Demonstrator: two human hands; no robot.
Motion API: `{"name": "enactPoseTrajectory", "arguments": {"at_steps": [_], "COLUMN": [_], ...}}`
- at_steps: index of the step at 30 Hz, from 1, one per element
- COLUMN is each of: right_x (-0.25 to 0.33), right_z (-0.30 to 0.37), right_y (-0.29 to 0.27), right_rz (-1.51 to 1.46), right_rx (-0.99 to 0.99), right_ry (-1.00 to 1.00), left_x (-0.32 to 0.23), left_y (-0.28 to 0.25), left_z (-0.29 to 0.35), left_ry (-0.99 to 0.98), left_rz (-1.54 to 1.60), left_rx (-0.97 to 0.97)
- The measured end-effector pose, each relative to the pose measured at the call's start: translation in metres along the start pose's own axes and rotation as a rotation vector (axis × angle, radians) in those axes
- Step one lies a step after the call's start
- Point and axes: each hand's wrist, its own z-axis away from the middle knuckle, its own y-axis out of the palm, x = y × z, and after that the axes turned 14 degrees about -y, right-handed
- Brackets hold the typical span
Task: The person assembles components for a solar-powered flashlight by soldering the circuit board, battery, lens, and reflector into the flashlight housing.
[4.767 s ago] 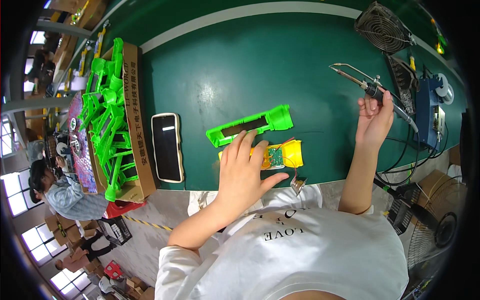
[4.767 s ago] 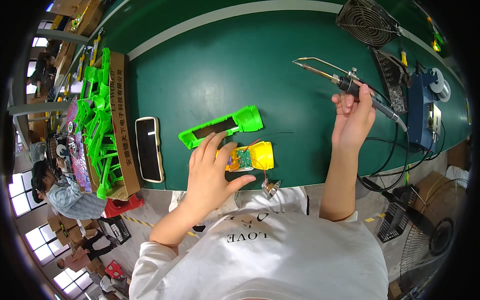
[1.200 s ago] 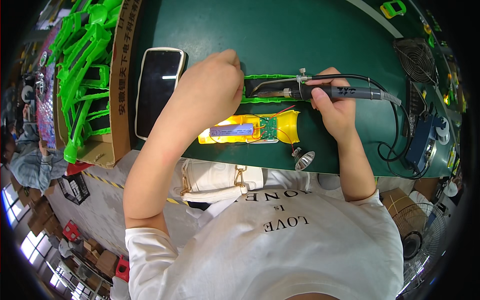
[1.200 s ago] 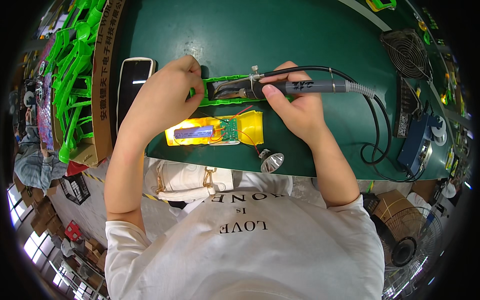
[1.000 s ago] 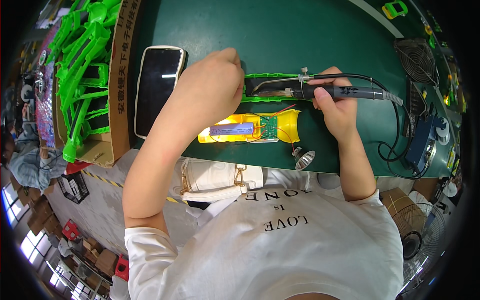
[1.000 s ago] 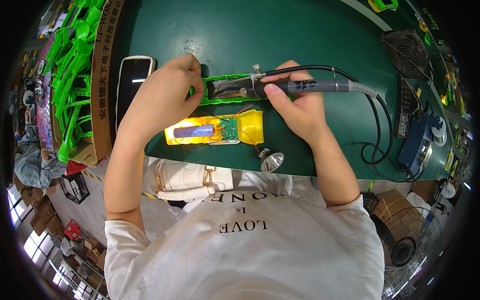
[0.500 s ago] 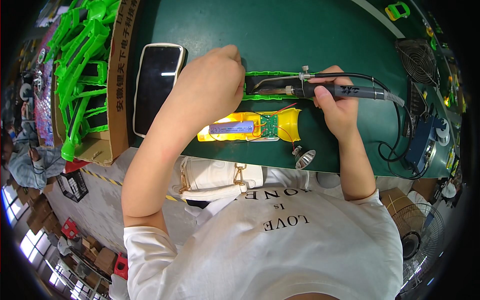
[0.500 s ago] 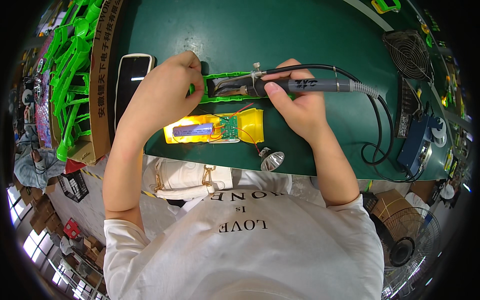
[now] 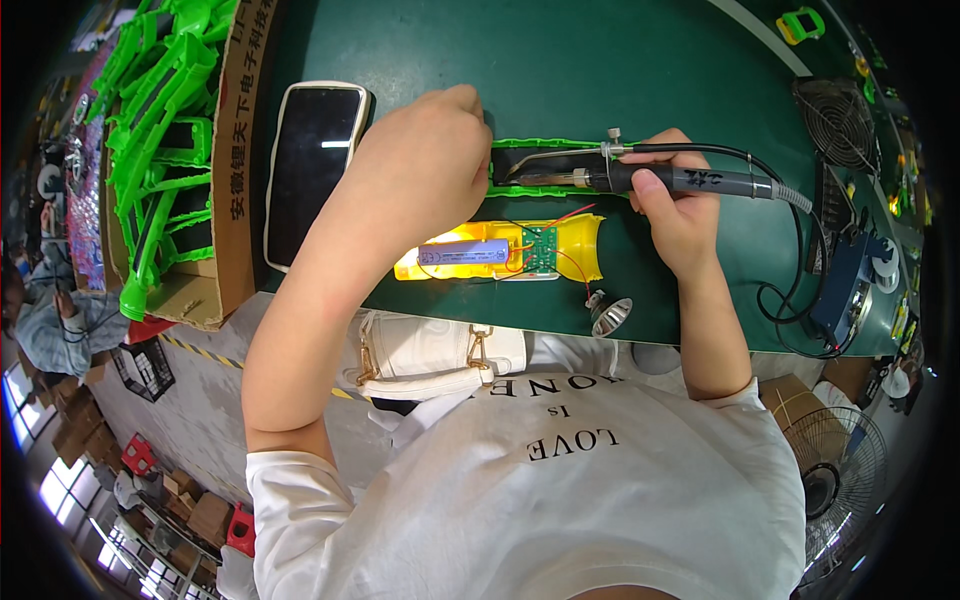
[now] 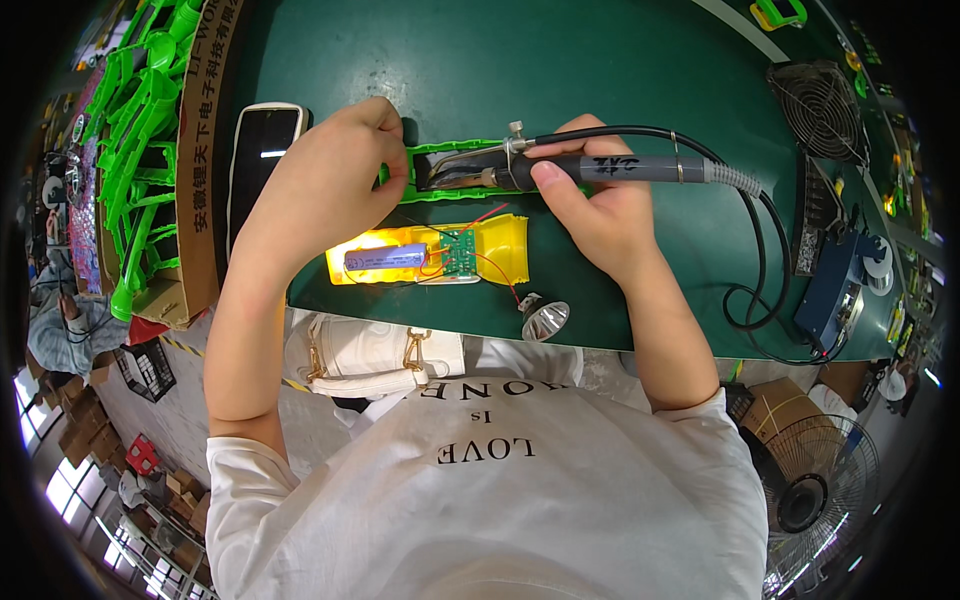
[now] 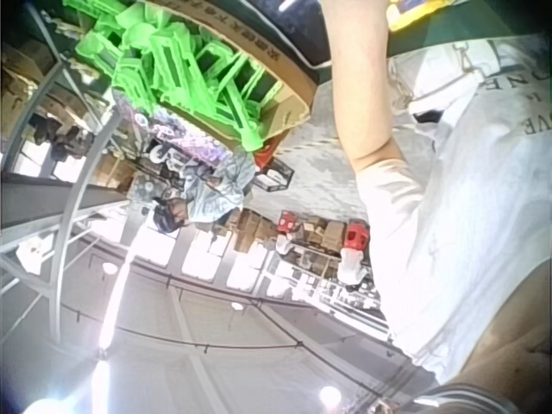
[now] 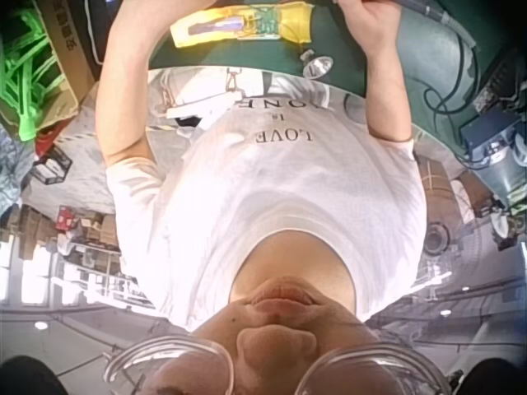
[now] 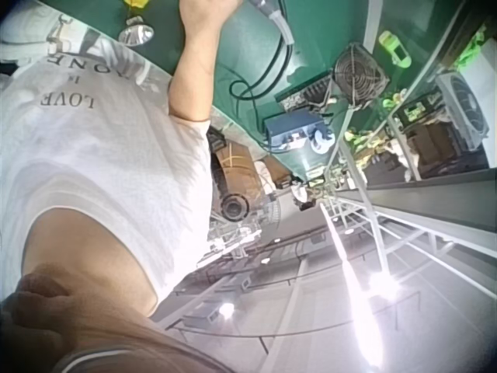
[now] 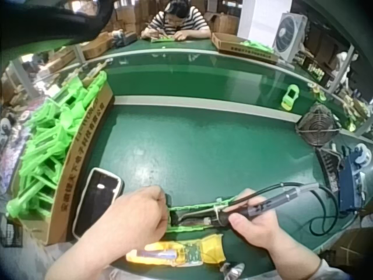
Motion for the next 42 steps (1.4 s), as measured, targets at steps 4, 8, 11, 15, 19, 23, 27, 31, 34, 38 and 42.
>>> {"name": "enactPoseTrajectory", "arguments": {"at_steps": [4,8,11,15,19,23,27,31,34,38,42], "right_x": [-0.0014,-0.0012,-0.0012,0.0008,0.0005,0.0002,0.0010,0.0000,0.0007,0.0008,-0.0004], "right_z": [0.0003,0.0011,0.0011,-0.0001,0.0003,-0.0001,-0.0011,-0.0006,-0.0010,-0.0026,-0.0011], "right_y": [0.0008,-0.0003,0.0003,-0.0002,0.0025,0.0005,0.0004,-0.0002,-0.0001,0.0026,0.0012], "right_rz": [0.014,-0.011,0.024,-0.026,-0.022,-0.033,-0.033,-0.080,-0.080,0.026,-0.048], "right_rx": [0.008,0.007,0.011,0.000,-0.008,-0.008,-0.007,-0.027,-0.025,0.010,-0.001], "right_ry": [-0.009,-0.002,0.003,-0.004,0.012,0.004,-0.007,0.016,0.024,-0.057,-0.003], "left_x": [0.0012,0.0009,0.0018,0.0014,0.0013,0.0035,0.0076,0.0077,0.0081,0.0076,0.0065], "left_y": [0.0008,0.0012,0.0012,0.0008,0.0007,0.0012,0.0005,-0.0032,-0.0041,-0.0046,-0.0047], "left_z": [0.0006,0.0002,0.0004,0.0001,0.0000,-0.0006,-0.0013,-0.0035,-0.0045,-0.0056,-0.0055], "left_ry": [-0.006,0.000,0.005,0.010,0.010,0.024,0.023,0.005,0.009,0.016,0.019], "left_rz": [-0.002,0.001,0.000,-0.003,-0.021,-0.008,0.061,0.066,0.062,0.035,0.009], "left_rx": [0.008,0.001,-0.001,-0.005,-0.008,-0.003,0.037,0.093,0.107,0.115,0.107]}}
